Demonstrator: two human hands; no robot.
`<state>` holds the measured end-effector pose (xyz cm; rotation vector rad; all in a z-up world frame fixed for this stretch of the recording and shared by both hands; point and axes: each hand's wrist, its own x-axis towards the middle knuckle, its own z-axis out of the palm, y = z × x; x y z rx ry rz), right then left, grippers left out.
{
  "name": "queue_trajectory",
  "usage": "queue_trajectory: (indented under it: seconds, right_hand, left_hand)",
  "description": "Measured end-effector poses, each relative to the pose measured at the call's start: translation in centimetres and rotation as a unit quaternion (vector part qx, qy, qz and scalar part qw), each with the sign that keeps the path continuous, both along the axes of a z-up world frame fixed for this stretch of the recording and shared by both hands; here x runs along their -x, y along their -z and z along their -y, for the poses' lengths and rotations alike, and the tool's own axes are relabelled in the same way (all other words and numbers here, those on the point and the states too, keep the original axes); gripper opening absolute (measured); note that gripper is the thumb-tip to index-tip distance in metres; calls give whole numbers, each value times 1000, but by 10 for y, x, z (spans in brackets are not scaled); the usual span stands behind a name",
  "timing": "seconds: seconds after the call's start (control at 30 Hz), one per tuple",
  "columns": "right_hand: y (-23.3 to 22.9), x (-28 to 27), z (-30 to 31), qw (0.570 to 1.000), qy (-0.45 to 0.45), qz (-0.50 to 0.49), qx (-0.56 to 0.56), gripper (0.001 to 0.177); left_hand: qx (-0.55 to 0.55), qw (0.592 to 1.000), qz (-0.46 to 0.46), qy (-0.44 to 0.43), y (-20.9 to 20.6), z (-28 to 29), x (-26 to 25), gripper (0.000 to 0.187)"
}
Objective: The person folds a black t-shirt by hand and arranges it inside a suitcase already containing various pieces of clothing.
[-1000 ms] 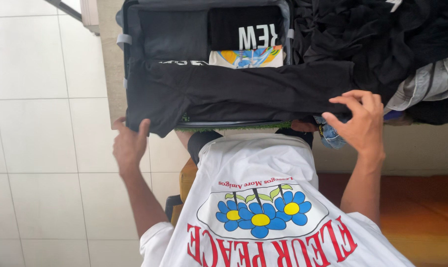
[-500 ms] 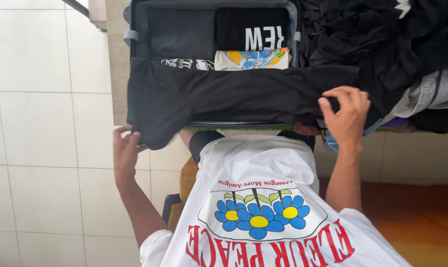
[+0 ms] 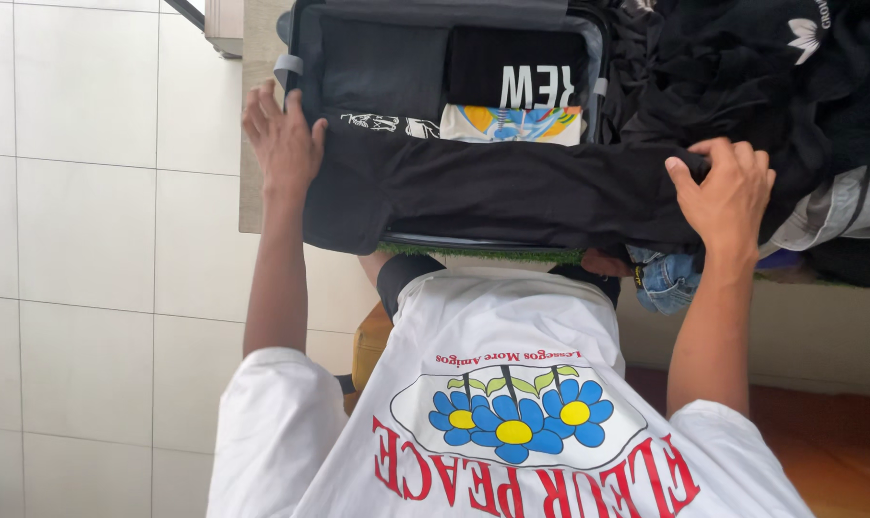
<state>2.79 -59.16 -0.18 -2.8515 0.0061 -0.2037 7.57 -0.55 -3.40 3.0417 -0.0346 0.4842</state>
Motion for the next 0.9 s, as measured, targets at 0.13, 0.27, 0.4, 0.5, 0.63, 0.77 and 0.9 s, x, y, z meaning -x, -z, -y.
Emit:
queue_trajectory:
  seconds: [0.13, 0.27, 0.4, 0.5, 0.63, 0.77, 0.9]
  right_hand:
    - [3, 11, 4, 995, -45, 79, -49, 22]
    - [3, 12, 9, 971, -23, 114, -210, 27]
    - [8, -10, 18, 952, 13, 115, -283, 40]
    - [14, -34, 36, 956, -14, 171, -239, 37]
    - [13, -72, 61, 968, -13, 205, -142, 33]
    - [15, -95, 70, 971, -33, 227, -63, 18]
    - [18, -108, 72, 979, 20, 201, -19, 19]
  left_hand:
    - [43, 997, -63, 5, 15, -8, -9, 32]
    - [163, 986, -28, 4, -4, -16, -1, 23]
    - [366, 914, -121, -129, -29, -17, -2, 32]
    - [388, 920, 51, -3, -19, -21, -15, 32]
    - [395, 912, 105, -20, 21, -17, -58, 29]
    - [353, 932, 70, -38, 64, 2, -104, 30]
    - [238, 966, 101, -19, 92, 21, -123, 31]
